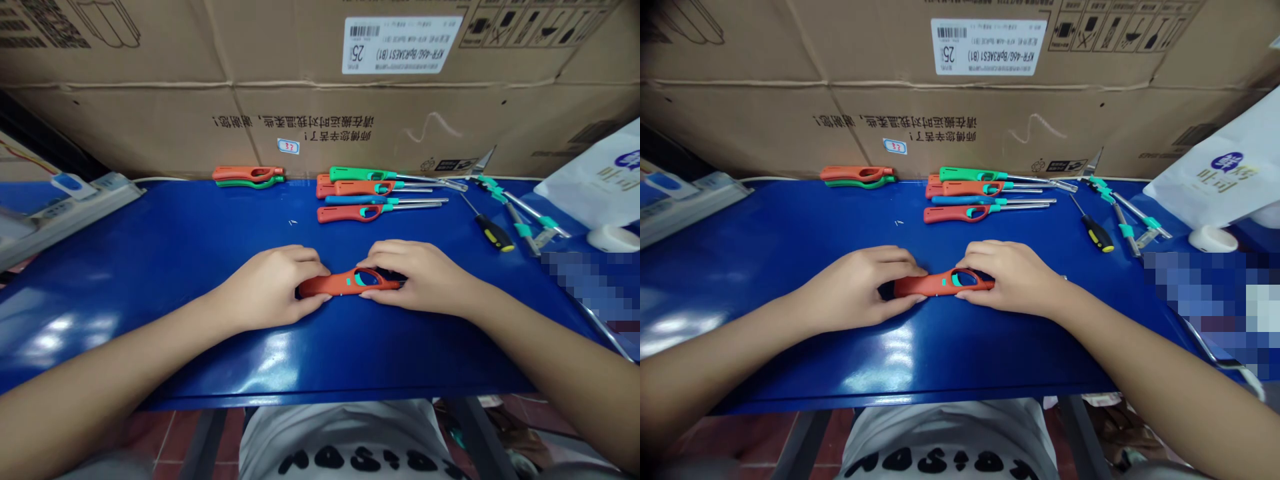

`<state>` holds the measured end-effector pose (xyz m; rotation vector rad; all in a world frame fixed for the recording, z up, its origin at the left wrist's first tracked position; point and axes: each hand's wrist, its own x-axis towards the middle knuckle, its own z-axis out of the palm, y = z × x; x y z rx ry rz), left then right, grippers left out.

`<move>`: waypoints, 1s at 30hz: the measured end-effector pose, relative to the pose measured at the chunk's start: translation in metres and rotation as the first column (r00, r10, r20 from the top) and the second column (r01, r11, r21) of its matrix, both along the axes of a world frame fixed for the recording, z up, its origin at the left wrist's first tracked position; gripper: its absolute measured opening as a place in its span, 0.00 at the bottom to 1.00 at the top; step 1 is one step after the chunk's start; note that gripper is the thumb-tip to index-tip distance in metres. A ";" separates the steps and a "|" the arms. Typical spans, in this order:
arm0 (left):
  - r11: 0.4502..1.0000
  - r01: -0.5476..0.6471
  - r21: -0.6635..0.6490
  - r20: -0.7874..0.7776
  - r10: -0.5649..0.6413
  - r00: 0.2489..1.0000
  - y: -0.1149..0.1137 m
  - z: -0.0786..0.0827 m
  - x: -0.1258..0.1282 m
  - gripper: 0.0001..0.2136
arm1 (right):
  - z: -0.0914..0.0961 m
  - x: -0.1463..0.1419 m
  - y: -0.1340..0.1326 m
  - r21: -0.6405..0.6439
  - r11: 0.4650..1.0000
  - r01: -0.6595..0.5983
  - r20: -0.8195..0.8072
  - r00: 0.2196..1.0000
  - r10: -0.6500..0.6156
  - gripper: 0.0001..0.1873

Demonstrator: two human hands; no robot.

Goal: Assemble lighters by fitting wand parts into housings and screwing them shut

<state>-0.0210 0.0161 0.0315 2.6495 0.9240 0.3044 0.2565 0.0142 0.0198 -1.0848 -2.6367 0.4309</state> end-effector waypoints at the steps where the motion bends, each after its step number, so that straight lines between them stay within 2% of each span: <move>1: 1.000 -0.005 0.010 -0.010 0.005 1.000 0.000 0.000 0.000 0.08 | 0.000 0.000 0.000 -0.003 1.000 0.000 0.001 1.000 0.000 0.14; 11: 0.987 -0.155 0.033 -0.073 0.157 0.985 -0.006 0.000 0.005 0.09 | -0.001 -0.002 -0.003 -0.069 0.997 0.032 -0.030 0.999 -0.034 0.14; 30: 0.981 -0.152 -0.122 0.088 0.163 0.983 -0.008 0.000 0.006 0.08 | -0.002 -0.002 -0.004 -0.093 0.994 0.056 -0.069 0.996 -0.062 0.14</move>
